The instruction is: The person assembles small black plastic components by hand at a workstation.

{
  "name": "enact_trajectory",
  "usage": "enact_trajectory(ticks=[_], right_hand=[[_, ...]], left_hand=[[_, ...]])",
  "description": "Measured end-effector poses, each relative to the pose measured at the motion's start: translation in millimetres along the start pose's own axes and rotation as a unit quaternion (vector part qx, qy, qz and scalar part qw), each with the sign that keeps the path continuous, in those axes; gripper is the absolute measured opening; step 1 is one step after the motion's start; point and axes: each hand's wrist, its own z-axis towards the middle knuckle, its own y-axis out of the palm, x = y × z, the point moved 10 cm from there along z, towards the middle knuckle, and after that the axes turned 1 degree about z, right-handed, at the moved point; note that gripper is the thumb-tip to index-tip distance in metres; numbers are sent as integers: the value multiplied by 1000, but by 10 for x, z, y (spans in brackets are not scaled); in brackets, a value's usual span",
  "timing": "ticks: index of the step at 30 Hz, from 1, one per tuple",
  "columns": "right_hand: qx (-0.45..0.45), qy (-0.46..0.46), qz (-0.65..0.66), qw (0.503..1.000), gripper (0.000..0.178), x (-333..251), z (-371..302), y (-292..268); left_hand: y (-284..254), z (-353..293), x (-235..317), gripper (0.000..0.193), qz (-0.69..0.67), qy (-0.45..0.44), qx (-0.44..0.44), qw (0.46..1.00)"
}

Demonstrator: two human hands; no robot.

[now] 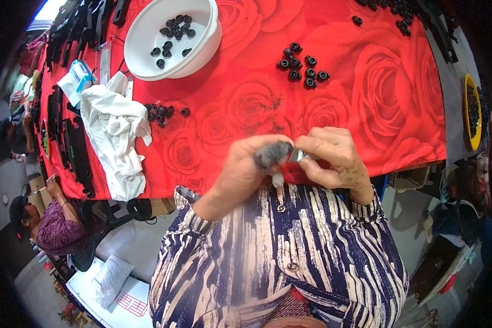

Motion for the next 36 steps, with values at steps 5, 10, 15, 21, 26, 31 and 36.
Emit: enact_trajectory(ticks=[5,10,15,21,26,31,36], right_hand=[[35,32,67,997,26,11,-17,-110],[107,-27,8,994,36,-191,64,-113],[76,-78,-21,994,40,-255,91,2],[96,-190,-99,972,36,-610,18,9],[119,-200,-103,967,31,-627,9,27],[134,-207,-116,962,29,-586,-11,19],[148,-192,-102,965,21,-537,-17,-54]], left_hand=[[-48,35,48,25,-41,19,1,999],[72,19,-50,20,-115,-52,-31,992],[110,-17,-98,16,-121,-59,-91,987],[101,14,-207,17,-150,-72,-127,978],[130,-23,-136,21,-126,-49,-118,984],[30,13,-223,21,-144,-60,-108,982],[-30,-84,215,20,-25,51,-27,998]])
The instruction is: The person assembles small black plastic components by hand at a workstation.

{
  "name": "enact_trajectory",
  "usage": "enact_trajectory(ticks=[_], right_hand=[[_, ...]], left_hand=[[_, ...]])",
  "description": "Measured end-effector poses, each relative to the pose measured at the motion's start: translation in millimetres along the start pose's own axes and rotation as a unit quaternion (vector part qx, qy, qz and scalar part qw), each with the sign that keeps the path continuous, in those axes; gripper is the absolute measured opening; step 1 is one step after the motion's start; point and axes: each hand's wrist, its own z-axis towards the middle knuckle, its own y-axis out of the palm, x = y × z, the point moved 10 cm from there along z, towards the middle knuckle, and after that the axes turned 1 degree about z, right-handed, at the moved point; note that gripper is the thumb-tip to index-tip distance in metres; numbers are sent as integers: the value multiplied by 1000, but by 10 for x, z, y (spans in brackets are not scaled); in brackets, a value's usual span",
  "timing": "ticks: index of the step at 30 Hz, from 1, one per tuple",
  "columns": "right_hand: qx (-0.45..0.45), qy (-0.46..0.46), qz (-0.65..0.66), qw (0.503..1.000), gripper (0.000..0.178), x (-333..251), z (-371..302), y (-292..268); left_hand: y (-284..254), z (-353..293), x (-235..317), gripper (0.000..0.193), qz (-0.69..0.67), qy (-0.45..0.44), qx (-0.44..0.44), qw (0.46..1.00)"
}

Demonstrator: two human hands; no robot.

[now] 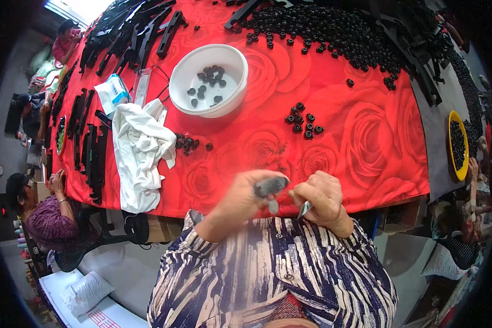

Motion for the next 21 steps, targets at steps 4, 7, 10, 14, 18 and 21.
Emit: enact_trajectory(ticks=[4,7,10,14,18,21], right_hand=[[-4,53,-36,998,25,222,-123,-145],[30,113,-43,992,19,359,-214,-214],[32,127,-47,990,19,372,-226,-176],[8,132,-59,989,18,404,-240,-157],[17,150,-60,987,19,472,-312,-197],[9,150,-64,987,19,457,-261,-183]], left_hand=[[-126,-158,1096,16,273,234,136,923],[-163,-127,1768,20,433,333,241,802],[-563,63,2209,22,516,380,272,718],[-215,-54,2306,16,662,430,348,506],[283,362,1577,13,630,404,99,656],[454,600,1063,15,661,362,20,657]])
